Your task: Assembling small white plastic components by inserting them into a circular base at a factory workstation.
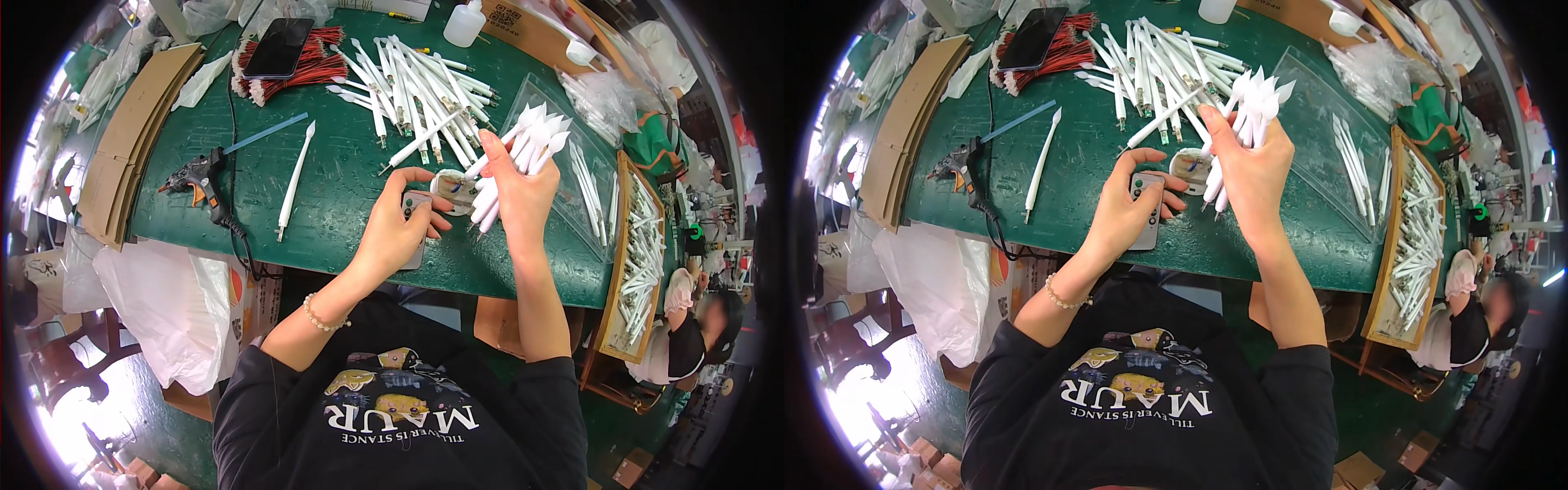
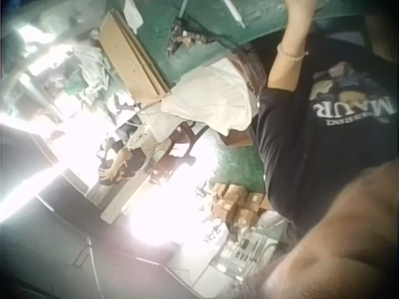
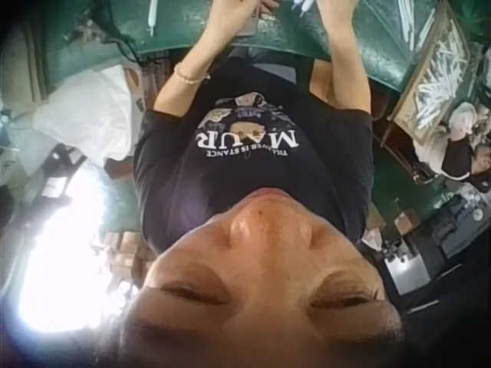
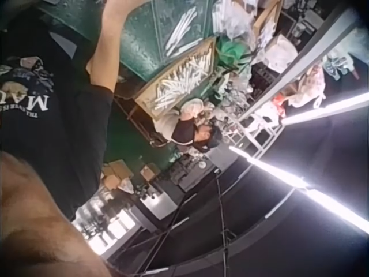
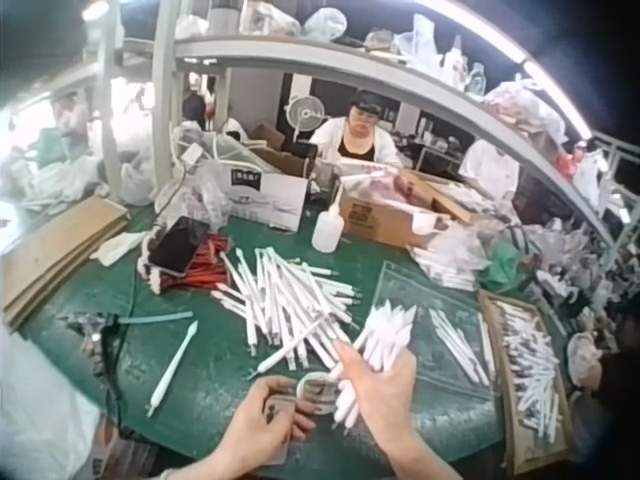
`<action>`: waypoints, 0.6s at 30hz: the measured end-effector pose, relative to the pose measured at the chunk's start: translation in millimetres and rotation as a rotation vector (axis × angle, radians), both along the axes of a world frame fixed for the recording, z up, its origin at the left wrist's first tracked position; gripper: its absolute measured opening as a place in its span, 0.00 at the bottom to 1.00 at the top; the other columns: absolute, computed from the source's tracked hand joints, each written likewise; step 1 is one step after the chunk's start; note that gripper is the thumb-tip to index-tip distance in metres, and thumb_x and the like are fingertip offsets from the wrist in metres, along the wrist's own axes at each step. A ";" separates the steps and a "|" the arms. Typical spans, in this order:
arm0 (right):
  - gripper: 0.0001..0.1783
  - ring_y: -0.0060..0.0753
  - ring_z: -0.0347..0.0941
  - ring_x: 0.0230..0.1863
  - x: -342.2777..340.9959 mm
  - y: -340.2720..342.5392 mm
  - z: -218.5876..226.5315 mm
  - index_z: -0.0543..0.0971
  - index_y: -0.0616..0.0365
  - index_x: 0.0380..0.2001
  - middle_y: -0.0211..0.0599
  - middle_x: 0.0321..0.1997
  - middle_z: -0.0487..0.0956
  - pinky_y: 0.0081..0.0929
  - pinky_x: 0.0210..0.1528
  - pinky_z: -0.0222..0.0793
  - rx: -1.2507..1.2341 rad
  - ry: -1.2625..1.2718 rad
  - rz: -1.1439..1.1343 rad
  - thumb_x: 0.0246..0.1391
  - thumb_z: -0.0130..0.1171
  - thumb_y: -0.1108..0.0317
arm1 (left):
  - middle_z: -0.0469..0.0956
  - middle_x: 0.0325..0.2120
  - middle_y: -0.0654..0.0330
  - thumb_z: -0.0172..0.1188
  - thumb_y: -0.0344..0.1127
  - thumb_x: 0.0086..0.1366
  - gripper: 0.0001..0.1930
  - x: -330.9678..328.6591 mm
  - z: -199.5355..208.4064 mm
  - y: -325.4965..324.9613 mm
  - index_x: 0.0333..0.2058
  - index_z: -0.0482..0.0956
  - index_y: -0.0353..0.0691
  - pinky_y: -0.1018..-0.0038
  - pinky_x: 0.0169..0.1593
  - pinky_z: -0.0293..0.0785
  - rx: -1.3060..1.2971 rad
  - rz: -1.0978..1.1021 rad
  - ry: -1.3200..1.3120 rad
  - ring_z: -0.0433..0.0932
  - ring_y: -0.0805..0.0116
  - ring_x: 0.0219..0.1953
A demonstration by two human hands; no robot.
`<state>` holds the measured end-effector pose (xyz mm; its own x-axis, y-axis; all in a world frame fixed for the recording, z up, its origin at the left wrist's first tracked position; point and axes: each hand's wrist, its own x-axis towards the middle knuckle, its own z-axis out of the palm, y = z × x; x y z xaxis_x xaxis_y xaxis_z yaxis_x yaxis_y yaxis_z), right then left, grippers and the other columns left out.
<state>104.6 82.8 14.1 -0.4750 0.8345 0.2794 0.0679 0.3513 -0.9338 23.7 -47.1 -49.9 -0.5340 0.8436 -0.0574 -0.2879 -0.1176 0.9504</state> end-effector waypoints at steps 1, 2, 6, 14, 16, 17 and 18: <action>0.13 0.15 0.69 0.21 -0.6 0.3 -0.1 0.76 0.61 0.26 0.30 0.19 0.76 0.16 0.24 0.62 0.000 0.010 0.001 0.51 0.68 0.64 | 0.78 0.36 0.49 0.44 0.22 0.65 0.16 -0.3 1.1 0.0 0.51 0.60 0.33 0.76 0.34 0.76 -0.003 0.002 -0.009 0.80 0.69 0.31; 0.13 0.15 0.69 0.20 -1.0 0.5 -0.1 0.76 0.61 0.26 0.30 0.19 0.76 0.16 0.24 0.62 0.000 0.019 0.002 0.51 0.68 0.64 | 0.78 0.36 0.49 0.44 0.22 0.65 0.16 -0.4 0.5 -0.1 0.51 0.60 0.33 0.76 0.34 0.76 -0.002 0.002 -0.009 0.80 0.69 0.31; 0.14 0.15 0.69 0.20 -1.6 -1.5 -0.2 0.76 0.61 0.26 0.29 0.19 0.76 0.16 0.24 0.62 0.006 0.022 -0.006 0.51 0.68 0.63 | 0.78 0.37 0.48 0.44 0.22 0.65 0.15 -0.2 0.2 -0.1 0.51 0.60 0.33 0.76 0.33 0.76 0.004 0.007 -0.001 0.80 0.69 0.31; 0.14 0.15 0.69 0.21 -2.8 -3.2 -0.7 0.75 0.61 0.26 0.28 0.20 0.75 0.16 0.23 0.61 0.029 0.057 0.018 0.51 0.68 0.63 | 0.78 0.38 0.46 0.44 0.22 0.65 0.16 -0.1 1.4 -0.5 0.51 0.59 0.31 0.77 0.34 0.75 -0.011 -0.001 0.010 0.80 0.67 0.33; 0.14 0.15 0.69 0.21 -3.2 -4.2 -0.6 0.75 0.61 0.26 0.28 0.20 0.75 0.16 0.23 0.61 0.016 0.042 0.018 0.51 0.68 0.64 | 0.78 0.38 0.47 0.44 0.22 0.65 0.16 -0.5 1.7 -0.5 0.51 0.60 0.32 0.76 0.34 0.75 -0.015 0.006 0.023 0.80 0.67 0.33; 0.13 0.14 0.69 0.21 -3.4 -4.6 -0.7 0.75 0.61 0.26 0.28 0.20 0.74 0.15 0.23 0.61 0.003 0.028 0.019 0.51 0.68 0.64 | 0.78 0.38 0.47 0.44 0.22 0.65 0.16 -0.5 1.5 -0.5 0.51 0.60 0.32 0.76 0.34 0.75 -0.015 0.007 0.023 0.80 0.67 0.33; 0.13 0.14 0.69 0.21 -3.1 -4.3 -0.8 0.75 0.61 0.26 0.28 0.20 0.74 0.15 0.23 0.61 0.003 0.028 0.020 0.51 0.68 0.64 | 0.78 0.38 0.47 0.44 0.22 0.65 0.16 -0.5 1.1 -0.4 0.51 0.60 0.31 0.76 0.34 0.75 -0.010 0.005 0.018 0.80 0.67 0.33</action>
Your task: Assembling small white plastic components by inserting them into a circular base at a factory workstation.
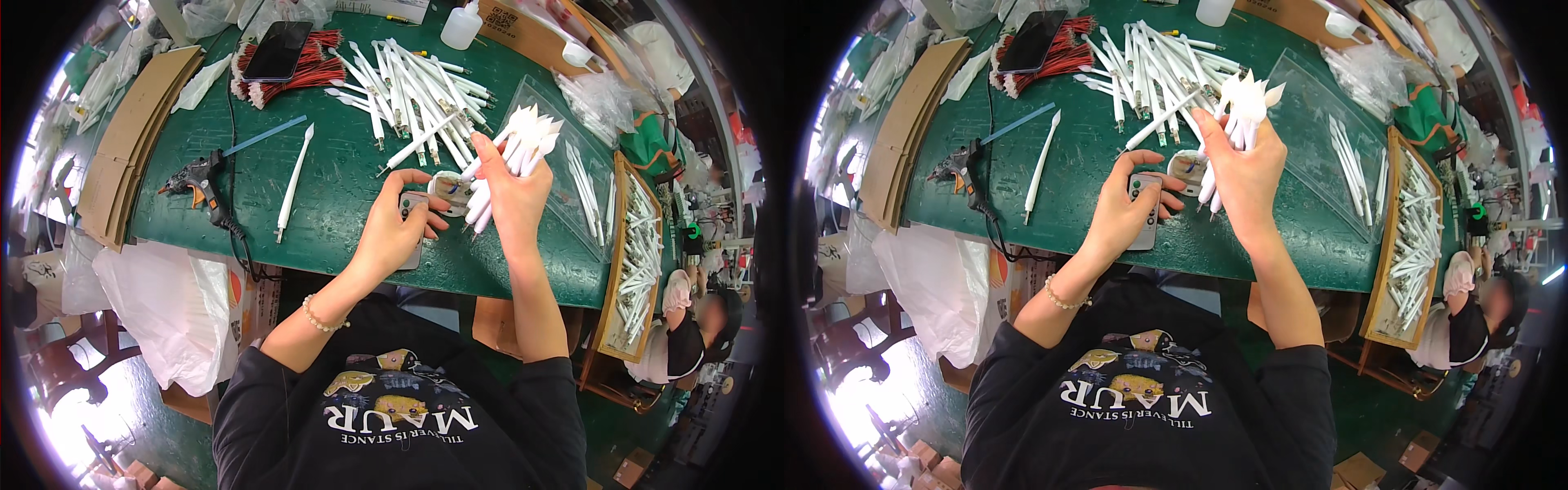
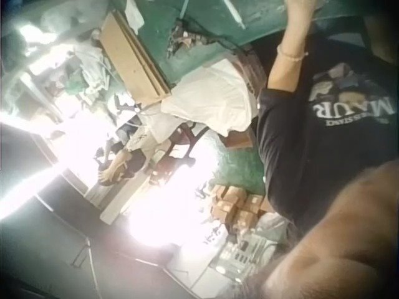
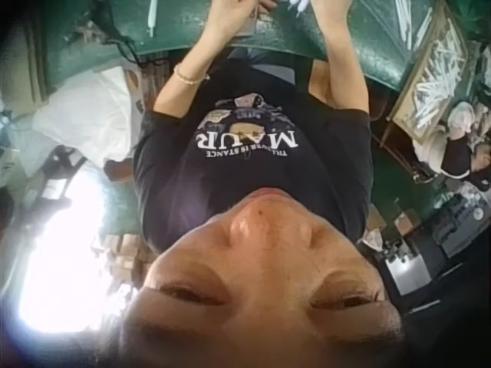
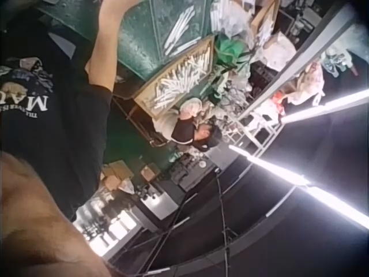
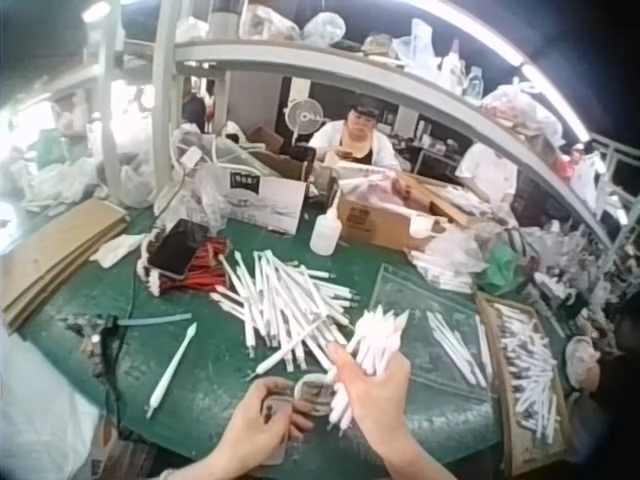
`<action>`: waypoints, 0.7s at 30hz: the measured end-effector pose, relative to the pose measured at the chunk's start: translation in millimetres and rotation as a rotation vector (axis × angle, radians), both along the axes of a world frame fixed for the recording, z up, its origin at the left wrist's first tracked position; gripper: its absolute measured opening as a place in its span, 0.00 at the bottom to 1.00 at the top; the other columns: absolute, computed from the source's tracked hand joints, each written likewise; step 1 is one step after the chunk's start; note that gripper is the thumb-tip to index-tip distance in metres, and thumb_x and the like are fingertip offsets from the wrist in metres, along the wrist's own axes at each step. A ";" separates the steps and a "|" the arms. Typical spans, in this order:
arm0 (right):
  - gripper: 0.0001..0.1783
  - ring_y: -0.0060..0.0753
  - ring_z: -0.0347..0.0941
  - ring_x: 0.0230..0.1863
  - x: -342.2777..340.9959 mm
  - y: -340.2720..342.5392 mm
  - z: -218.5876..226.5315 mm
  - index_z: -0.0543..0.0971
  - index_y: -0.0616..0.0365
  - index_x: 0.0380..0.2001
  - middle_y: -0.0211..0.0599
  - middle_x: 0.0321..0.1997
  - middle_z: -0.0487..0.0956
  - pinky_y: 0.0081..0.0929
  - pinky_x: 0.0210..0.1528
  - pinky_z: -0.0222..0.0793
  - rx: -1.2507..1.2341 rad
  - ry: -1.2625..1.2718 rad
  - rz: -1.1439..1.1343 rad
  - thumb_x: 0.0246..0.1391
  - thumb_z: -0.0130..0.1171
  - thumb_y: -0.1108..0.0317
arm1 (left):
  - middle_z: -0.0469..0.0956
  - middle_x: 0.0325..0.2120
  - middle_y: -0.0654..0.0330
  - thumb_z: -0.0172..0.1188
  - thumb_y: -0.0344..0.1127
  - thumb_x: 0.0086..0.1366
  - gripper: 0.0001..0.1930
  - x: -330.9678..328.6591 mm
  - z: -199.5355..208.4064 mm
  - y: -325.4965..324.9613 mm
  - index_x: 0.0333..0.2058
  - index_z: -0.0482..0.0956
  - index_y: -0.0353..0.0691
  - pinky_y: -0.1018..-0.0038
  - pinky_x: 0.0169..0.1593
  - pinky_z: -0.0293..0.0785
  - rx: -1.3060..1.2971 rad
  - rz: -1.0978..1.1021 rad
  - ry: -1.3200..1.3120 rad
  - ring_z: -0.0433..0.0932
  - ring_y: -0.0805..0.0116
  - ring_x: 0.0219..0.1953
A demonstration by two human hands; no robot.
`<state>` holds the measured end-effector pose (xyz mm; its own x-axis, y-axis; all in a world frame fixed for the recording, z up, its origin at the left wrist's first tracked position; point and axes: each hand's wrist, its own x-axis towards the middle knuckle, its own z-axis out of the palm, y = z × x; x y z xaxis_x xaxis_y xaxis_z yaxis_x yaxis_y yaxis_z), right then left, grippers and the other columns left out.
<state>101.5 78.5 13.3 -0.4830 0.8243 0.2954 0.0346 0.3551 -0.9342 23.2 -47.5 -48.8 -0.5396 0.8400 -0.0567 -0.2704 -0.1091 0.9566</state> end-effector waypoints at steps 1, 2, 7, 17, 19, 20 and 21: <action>0.13 0.14 0.69 0.21 0.9 0.7 -0.1 0.75 0.61 0.27 0.28 0.20 0.74 0.15 0.23 0.60 0.011 0.010 0.005 0.51 0.68 0.64 | 0.78 0.38 0.47 0.44 0.22 0.65 0.16 0.1 -0.3 0.1 0.51 0.60 0.31 0.76 0.34 0.75 0.005 -0.002 -0.006 0.80 0.67 0.33; 0.13 0.14 0.68 0.21 1.4 1.0 -0.1 0.75 0.61 0.27 0.28 0.20 0.74 0.15 0.23 0.60 0.021 0.021 0.009 0.51 0.68 0.64 | 0.78 0.38 0.47 0.44 0.22 0.65 0.16 0.0 -0.7 0.0 0.51 0.60 0.31 0.76 0.34 0.75 0.005 -0.002 -0.006 0.80 0.67 0.33; 0.13 0.14 0.68 0.21 -0.2 -0.6 0.0 0.75 0.61 0.27 0.27 0.20 0.74 0.15 0.23 0.60 0.007 0.021 0.003 0.52 0.68 0.64 | 0.79 0.37 0.46 0.44 0.22 0.65 0.16 0.2 -0.5 -0.9 0.51 0.60 0.32 0.76 0.34 0.75 0.009 -0.002 -0.005 0.80 0.67 0.33; 0.14 0.14 0.69 0.22 0.0 -0.2 0.1 0.75 0.61 0.27 0.27 0.21 0.75 0.15 0.24 0.61 0.005 0.023 0.003 0.51 0.68 0.64 | 0.79 0.37 0.47 0.45 0.22 0.65 0.15 -0.2 -1.6 -0.4 0.51 0.60 0.33 0.76 0.34 0.75 0.005 0.001 0.008 0.81 0.67 0.33; 0.14 0.14 0.69 0.22 -0.4 -0.5 0.1 0.75 0.61 0.27 0.27 0.21 0.74 0.15 0.24 0.61 0.006 0.028 0.003 0.51 0.68 0.64 | 0.79 0.37 0.47 0.44 0.22 0.65 0.15 -0.5 -0.4 -0.2 0.50 0.60 0.33 0.76 0.34 0.75 -0.002 0.000 -0.013 0.81 0.67 0.33; 0.14 0.14 0.69 0.22 -0.5 -0.6 0.2 0.75 0.61 0.27 0.27 0.21 0.74 0.15 0.24 0.60 0.007 0.034 0.003 0.51 0.68 0.64 | 0.79 0.37 0.47 0.44 0.22 0.65 0.15 -0.4 -0.9 -0.2 0.50 0.60 0.33 0.76 0.34 0.75 -0.002 0.000 -0.013 0.81 0.67 0.33; 0.14 0.14 0.69 0.22 -0.3 -0.6 0.7 0.75 0.61 0.27 0.27 0.21 0.74 0.15 0.24 0.60 0.008 0.034 0.003 0.51 0.68 0.64 | 0.79 0.37 0.47 0.44 0.22 0.65 0.15 -0.2 -1.7 -0.3 0.50 0.60 0.33 0.76 0.34 0.75 -0.001 -0.001 -0.001 0.81 0.67 0.33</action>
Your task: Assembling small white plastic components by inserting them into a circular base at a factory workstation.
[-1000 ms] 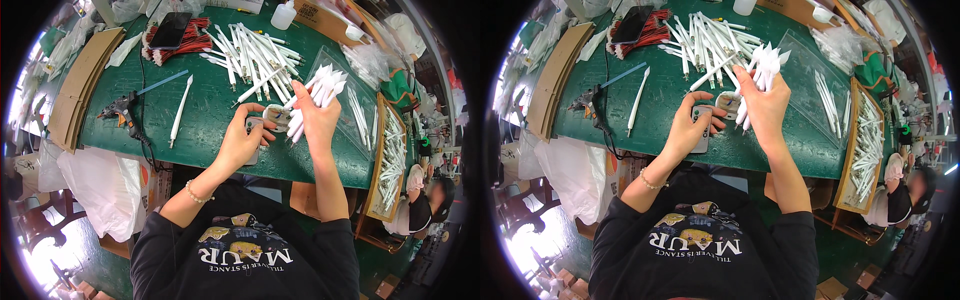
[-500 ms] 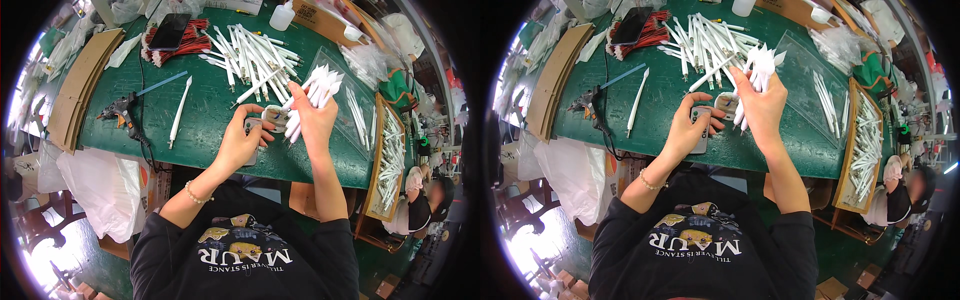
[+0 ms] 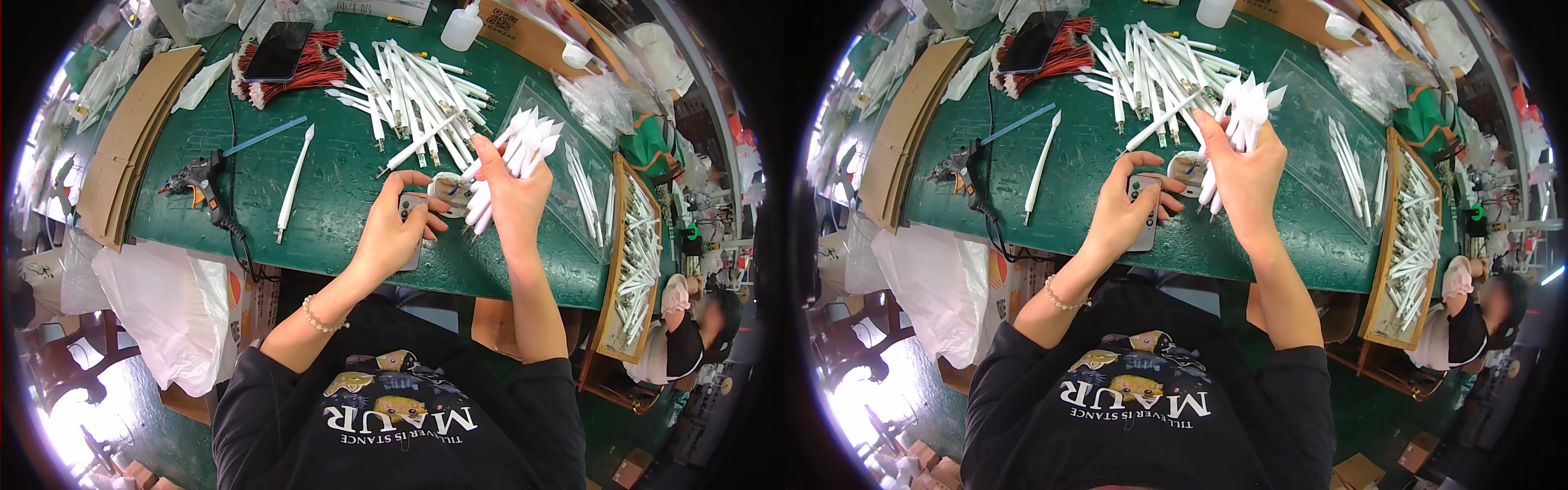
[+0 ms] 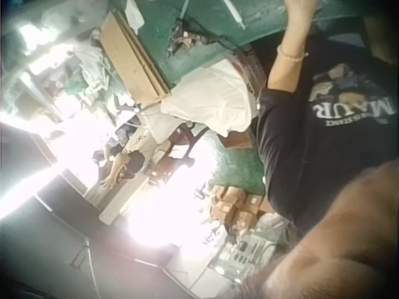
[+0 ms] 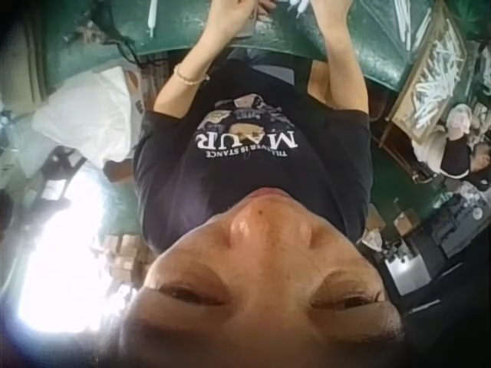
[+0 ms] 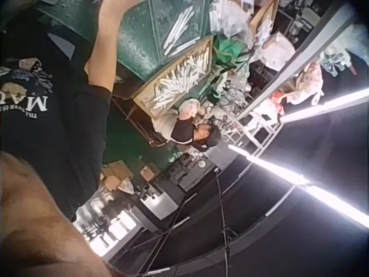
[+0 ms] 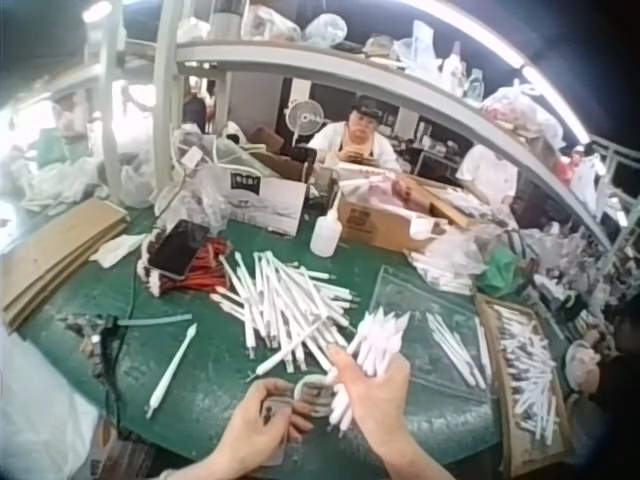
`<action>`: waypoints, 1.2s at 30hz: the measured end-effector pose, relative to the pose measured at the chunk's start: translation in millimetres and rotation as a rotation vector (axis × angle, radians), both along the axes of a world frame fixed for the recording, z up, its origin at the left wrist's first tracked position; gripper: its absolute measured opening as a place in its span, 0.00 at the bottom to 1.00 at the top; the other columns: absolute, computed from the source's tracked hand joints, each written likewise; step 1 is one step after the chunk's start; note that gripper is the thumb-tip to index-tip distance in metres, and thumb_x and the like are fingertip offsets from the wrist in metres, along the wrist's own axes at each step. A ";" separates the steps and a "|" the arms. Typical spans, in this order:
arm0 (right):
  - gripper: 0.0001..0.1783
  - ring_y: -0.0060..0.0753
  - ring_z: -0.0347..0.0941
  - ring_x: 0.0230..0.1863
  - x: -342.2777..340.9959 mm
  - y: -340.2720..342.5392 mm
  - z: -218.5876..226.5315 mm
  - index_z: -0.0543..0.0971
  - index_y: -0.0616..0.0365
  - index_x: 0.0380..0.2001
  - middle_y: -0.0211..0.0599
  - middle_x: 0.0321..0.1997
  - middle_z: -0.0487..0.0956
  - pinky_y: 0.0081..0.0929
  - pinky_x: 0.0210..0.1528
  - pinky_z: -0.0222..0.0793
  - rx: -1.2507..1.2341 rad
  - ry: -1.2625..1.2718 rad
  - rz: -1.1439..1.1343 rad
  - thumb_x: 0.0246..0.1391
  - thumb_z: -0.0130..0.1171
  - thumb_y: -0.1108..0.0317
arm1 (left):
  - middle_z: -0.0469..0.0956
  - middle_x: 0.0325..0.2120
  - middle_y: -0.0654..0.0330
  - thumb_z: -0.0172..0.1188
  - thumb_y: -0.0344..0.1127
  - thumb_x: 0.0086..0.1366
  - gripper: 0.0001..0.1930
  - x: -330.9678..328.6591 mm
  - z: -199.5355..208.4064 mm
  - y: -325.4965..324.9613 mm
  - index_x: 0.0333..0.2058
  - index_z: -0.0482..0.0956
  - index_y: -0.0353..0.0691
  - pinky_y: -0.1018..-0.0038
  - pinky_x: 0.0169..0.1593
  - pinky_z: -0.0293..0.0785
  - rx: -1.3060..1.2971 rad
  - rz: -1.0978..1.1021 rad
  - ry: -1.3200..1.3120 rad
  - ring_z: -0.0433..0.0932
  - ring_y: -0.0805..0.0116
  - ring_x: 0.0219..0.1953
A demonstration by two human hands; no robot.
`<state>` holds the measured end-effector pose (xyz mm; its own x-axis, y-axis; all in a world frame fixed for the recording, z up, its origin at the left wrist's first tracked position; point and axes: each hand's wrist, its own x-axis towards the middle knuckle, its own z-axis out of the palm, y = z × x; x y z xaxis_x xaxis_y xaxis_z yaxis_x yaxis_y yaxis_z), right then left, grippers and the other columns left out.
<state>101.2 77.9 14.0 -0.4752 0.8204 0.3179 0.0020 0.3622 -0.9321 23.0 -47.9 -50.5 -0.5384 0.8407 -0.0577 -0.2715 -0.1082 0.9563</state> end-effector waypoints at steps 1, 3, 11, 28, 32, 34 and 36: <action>0.14 0.14 0.69 0.22 0.5 -0.4 0.8 0.75 0.61 0.27 0.27 0.21 0.74 0.15 0.24 0.60 -0.006 -0.015 -0.004 0.51 0.68 0.64 | 0.79 0.37 0.47 0.44 0.22 0.65 0.14 0.1 -0.6 -0.2 0.50 0.60 0.33 0.76 0.34 0.75 0.001 -0.001 0.011 0.81 0.67 0.33; 0.14 0.14 0.69 0.22 0.8 -1.0 0.9 0.75 0.61 0.27 0.27 0.21 0.74 0.15 0.24 0.60 -0.011 -0.031 -0.008 0.51 0.68 0.63 | 0.79 0.38 0.47 0.44 0.22 0.65 0.14 -0.3 -0.5 -0.3 0.50 0.60 0.33 0.76 0.34 0.75 0.000 0.000 0.007 0.81 0.67 0.33; 0.14 0.15 0.69 0.21 1.7 2.9 1.0 0.75 0.60 0.27 0.29 0.20 0.75 0.16 0.24 0.61 -0.019 -0.040 0.010 0.51 0.69 0.62 | 0.78 0.41 0.46 0.43 0.21 0.65 0.14 -0.7 0.0 0.1 0.49 0.60 0.32 0.77 0.35 0.75 0.028 0.024 0.014 0.80 0.68 0.33; 0.14 0.16 0.69 0.21 0.0 4.9 1.2 0.76 0.60 0.26 0.30 0.19 0.75 0.16 0.24 0.62 -0.007 -0.061 -0.033 0.51 0.68 0.63 | 0.78 0.42 0.47 0.44 0.21 0.64 0.14 -0.3 1.1 0.3 0.49 0.61 0.32 0.77 0.35 0.75 0.018 0.023 0.020 0.79 0.69 0.33; 0.14 0.15 0.69 0.21 -0.3 4.1 1.8 0.75 0.60 0.26 0.29 0.19 0.75 0.16 0.24 0.61 -0.027 -0.059 -0.032 0.52 0.68 0.63 | 0.78 0.41 0.47 0.44 0.22 0.64 0.15 -0.3 2.0 -0.6 0.49 0.61 0.32 0.77 0.35 0.75 0.010 0.033 0.037 0.79 0.69 0.32; 0.14 0.15 0.69 0.21 0.0 4.0 1.0 0.75 0.60 0.26 0.29 0.20 0.75 0.16 0.24 0.61 -0.018 -0.050 -0.028 0.52 0.68 0.63 | 0.78 0.41 0.47 0.44 0.22 0.64 0.15 -0.1 1.9 -0.2 0.50 0.61 0.32 0.77 0.35 0.75 0.016 0.035 0.026 0.79 0.69 0.32; 0.14 0.15 0.69 0.21 0.5 4.4 0.2 0.75 0.60 0.26 0.29 0.20 0.75 0.16 0.24 0.61 -0.007 -0.041 -0.027 0.52 0.68 0.63 | 0.78 0.41 0.47 0.44 0.22 0.64 0.15 0.1 1.4 -0.1 0.50 0.61 0.32 0.77 0.35 0.75 0.017 0.035 0.033 0.79 0.69 0.32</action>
